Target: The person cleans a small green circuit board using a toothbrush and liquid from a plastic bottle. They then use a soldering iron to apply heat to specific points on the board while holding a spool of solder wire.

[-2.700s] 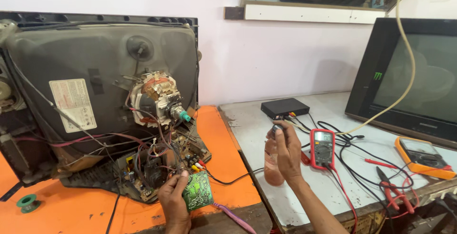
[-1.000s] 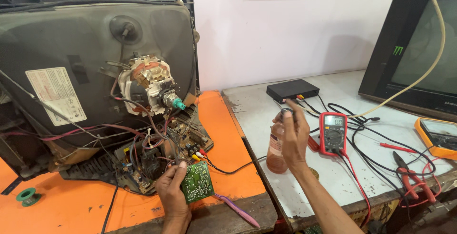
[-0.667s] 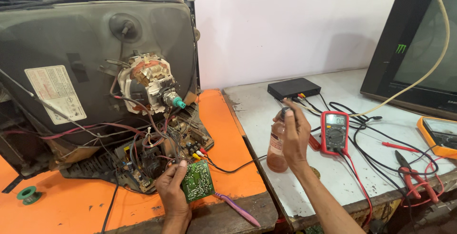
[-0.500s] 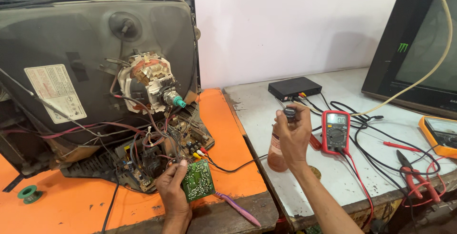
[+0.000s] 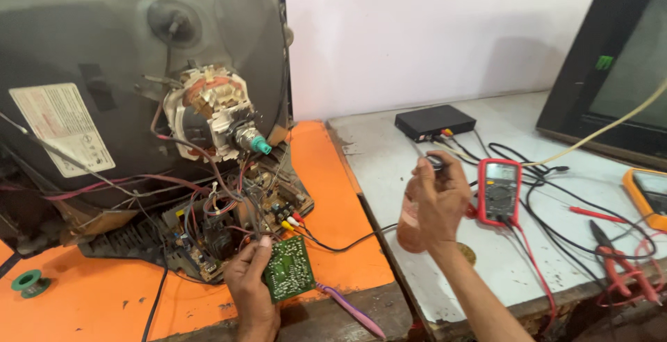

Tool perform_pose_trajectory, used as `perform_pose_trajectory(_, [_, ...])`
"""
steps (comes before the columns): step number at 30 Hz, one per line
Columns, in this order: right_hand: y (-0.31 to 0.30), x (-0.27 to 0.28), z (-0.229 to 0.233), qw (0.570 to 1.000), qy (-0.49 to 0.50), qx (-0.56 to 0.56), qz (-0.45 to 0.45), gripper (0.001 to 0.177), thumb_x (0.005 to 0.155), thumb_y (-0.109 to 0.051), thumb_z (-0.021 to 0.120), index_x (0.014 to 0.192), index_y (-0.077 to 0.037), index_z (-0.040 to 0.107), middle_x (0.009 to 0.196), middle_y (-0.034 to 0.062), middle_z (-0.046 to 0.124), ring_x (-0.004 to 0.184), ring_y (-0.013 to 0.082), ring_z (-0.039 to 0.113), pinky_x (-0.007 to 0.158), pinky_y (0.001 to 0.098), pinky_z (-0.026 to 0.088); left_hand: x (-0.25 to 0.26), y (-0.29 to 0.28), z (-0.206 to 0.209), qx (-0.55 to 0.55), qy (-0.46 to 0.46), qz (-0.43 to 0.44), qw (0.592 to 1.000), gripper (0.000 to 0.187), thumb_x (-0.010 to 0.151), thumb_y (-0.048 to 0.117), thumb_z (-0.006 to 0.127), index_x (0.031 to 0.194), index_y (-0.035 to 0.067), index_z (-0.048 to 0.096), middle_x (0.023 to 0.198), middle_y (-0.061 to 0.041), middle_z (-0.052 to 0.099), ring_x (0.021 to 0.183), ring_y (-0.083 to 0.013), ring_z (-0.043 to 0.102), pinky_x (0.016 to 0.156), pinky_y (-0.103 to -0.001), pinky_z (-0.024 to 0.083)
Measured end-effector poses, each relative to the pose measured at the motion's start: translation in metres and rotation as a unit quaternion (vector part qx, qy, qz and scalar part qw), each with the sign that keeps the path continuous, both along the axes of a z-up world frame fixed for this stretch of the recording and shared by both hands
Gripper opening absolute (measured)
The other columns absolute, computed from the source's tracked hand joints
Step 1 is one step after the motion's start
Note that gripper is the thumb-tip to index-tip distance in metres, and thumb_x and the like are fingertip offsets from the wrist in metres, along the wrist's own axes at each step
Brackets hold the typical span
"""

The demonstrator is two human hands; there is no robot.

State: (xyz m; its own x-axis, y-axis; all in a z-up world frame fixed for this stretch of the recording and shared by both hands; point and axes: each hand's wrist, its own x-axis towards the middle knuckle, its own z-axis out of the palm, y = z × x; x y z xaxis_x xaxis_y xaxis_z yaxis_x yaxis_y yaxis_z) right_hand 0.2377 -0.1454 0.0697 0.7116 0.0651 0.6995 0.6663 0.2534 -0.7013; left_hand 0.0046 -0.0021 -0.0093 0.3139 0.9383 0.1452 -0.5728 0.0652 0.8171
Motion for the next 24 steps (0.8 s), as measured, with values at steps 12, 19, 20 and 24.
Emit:
perform_pose_trajectory(12, [0.042,0.044,0.056,0.999,0.007,-0.04,0.012,0.024,0.104,-0.019,0.069,0.119,-0.002,0.06,0.09,0.0031,0.066,0.074,0.0081,0.06,0.065,0.0231,0.05,0.008,0.005,-0.018,0.08,0.158,-0.002,0.984,0.031,0.096,0.025,0.066,0.085,-0.004,0.071,0.072,-0.001,0.054,0.068,-0.011,0.048,0.064,-0.031,0.039])
perform_pose_trajectory(19, [0.064,0.071,0.002,0.993,-0.053,-0.104,0.026,0.035,0.098,-0.017,0.072,0.126,-0.002,0.056,0.104,0.0116,0.071,0.093,0.0195,0.072,0.079,0.0323,0.056,0.001,-0.007,0.0,0.062,0.116,-0.092,0.987,0.037,0.093,0.034,0.068,0.107,0.0,0.073,0.08,-0.003,0.062,0.067,-0.0138,0.052,0.053,-0.029,0.042])
perform_pose_trajectory(20, [0.063,0.078,-0.002,0.989,-0.043,-0.142,0.021,0.038,0.097,-0.017,0.07,0.129,-0.003,0.054,0.105,0.0132,0.072,0.096,0.022,0.072,0.081,0.0341,0.056,0.001,-0.009,0.003,0.088,0.091,-0.125,0.984,0.039,0.088,0.031,0.072,0.114,0.001,0.07,0.087,-0.003,0.065,0.075,-0.0132,0.058,0.061,-0.028,0.049])
perform_pose_trajectory(24, [0.061,0.102,-0.006,0.964,-0.05,-0.262,0.017,0.055,0.094,-0.016,0.067,0.143,-0.005,0.044,0.114,0.0202,0.072,0.106,0.0335,0.072,0.089,0.0412,0.055,-0.007,-0.019,0.017,0.117,0.05,-0.205,0.971,0.074,0.067,0.013,0.083,0.136,0.01,0.055,0.106,-0.006,0.071,0.094,-0.0153,0.069,0.081,-0.03,0.063])
